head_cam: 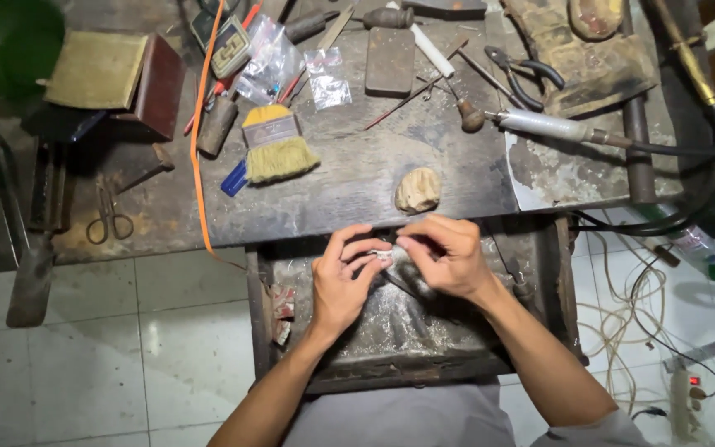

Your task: The person uses a rotary tool to polish a small jewelry component held in a wooden block, followed by cleaning with brushes.

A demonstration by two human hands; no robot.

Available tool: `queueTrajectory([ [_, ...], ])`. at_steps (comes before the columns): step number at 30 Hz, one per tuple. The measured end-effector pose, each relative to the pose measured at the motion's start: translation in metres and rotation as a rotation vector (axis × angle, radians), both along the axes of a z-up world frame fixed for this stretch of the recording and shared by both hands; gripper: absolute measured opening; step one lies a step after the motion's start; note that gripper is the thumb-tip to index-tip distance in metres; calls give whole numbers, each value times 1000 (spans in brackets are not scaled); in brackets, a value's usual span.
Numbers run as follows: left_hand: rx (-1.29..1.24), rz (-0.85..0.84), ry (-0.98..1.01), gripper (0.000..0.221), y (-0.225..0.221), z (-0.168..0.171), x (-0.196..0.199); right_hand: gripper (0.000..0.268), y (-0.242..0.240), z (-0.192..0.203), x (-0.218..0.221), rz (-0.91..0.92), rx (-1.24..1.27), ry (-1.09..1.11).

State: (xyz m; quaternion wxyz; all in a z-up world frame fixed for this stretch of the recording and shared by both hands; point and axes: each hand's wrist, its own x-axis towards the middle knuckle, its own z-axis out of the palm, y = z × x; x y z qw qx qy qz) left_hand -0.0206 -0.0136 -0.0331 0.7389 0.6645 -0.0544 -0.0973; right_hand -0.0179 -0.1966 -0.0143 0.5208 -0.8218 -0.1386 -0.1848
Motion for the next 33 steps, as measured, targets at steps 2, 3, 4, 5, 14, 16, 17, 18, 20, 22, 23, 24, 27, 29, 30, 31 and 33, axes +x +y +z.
queueTrajectory([
  [2, -5, -2, -11, 45, 0, -3, 3, 2, -2, 0, 2, 61, 26, 32],
  [3, -11, 5, -15, 45, 1, -5, 2, 8, -3, -1, 1, 131, 51, 69],
  [4, -9, 5, -13, 45, 2, -7, 2, 8, -2, -3, -1, 131, 53, 72],
  [5, -3, 5, -32, 47, 3, -9, 2, 8, -1, -5, -2, 170, 56, 80],
  [14, -45, 0, -87, 51, 7, -18, 1, 12, -1, -9, -2, 246, 122, 166],
  [16, -40, 0, -97, 51, 9, -16, 1, 12, 0, -8, -1, 263, 127, 175],
  [17, -39, -5, -104, 51, 9, -14, 2, 12, 0, -7, -1, 266, 125, 180],
  [18, -38, -10, -110, 50, 9, -12, 2, 11, 0, -6, -1, 269, 123, 184],
  [20, -23, -16, -126, 50, 10, -11, 1, 10, 1, -4, -1, 274, 117, 183],
  [22, -8, -21, -143, 49, 11, -9, 2, 9, 1, -4, 1, 279, 110, 182],
  [23, 17, -35, -157, 48, 12, -8, 3, 9, 1, -5, 0, 286, 98, 189],
  [24, 42, -49, -170, 47, 12, -6, 3, 8, 1, -6, 0, 292, 85, 196],
  [27, 111, -77, -216, 47, 15, -2, 5, 9, 2, -7, 0, 318, 76, 201],
  [29, 151, -89, -251, 47, 15, -5, 7, 8, 1, -6, 1, 323, 62, 208],
  [30, 194, -99, -281, 46, 16, -6, 7, 7, 2, -5, 1, 331, 50, 218],
  [31, 192, -103, -284, 46, 16, -7, 7, 7, 1, -7, 0, 327, 49, 216],
  [33, 231, -108, -306, 46, 16, -8, 8, 6, 1, -11, 0, 327, 5, 218],
])
